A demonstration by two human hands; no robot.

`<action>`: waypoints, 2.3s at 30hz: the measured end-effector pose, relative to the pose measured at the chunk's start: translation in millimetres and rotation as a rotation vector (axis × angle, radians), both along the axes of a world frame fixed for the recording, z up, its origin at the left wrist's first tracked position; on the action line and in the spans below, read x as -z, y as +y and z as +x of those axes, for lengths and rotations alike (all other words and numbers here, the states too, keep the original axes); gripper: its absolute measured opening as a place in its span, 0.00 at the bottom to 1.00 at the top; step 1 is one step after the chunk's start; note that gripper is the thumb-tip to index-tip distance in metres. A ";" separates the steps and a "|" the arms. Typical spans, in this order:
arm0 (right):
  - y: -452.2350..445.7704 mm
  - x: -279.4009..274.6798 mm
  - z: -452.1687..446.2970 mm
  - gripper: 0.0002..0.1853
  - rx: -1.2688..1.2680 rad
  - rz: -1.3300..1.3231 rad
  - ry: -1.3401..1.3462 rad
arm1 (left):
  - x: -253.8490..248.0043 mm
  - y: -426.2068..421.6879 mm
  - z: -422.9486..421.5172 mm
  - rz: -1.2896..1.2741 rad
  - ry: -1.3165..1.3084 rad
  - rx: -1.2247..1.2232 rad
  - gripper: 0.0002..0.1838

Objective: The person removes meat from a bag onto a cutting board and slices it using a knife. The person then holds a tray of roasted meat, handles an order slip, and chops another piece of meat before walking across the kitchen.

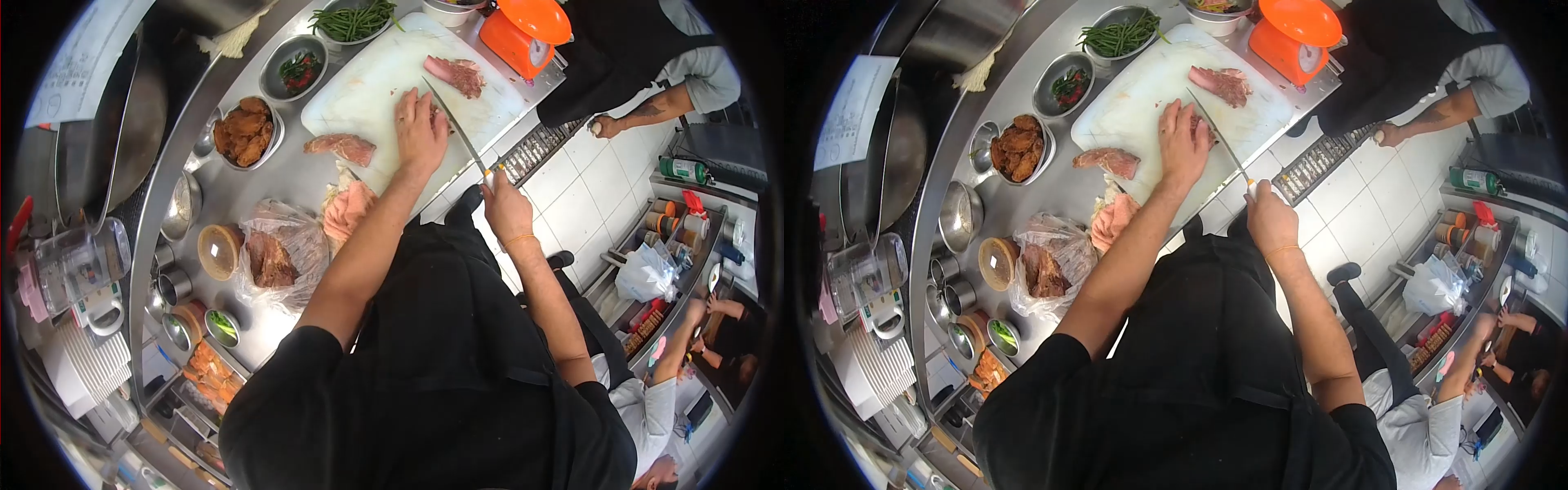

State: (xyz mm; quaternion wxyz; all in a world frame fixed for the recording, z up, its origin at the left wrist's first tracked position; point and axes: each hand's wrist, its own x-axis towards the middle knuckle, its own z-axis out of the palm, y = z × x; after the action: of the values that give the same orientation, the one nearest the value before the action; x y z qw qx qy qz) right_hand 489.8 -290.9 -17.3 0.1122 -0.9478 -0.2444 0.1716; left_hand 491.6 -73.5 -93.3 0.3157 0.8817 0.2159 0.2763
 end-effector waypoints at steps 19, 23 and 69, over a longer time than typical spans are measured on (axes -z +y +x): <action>34.0 -34.5 52.1 0.17 -0.140 -0.035 0.052 | -31.3 43.2 23.9 0.222 0.478 0.266 0.07; 45.5 -48.7 58.5 0.17 -0.182 -0.079 0.087 | -28.3 40.2 25.1 0.228 0.466 0.224 0.07; 2.0 43.7 -13.4 0.20 0.256 0.565 0.686 | -15.9 -2.3 4.6 0.108 0.085 0.157 0.35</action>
State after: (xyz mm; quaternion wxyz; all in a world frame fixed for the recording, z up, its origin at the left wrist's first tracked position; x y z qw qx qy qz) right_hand 476.4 -289.0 -60.9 0.4609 -0.7908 -0.1114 0.3870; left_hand 496.2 -75.8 -77.4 0.2790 0.9226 0.1441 0.2240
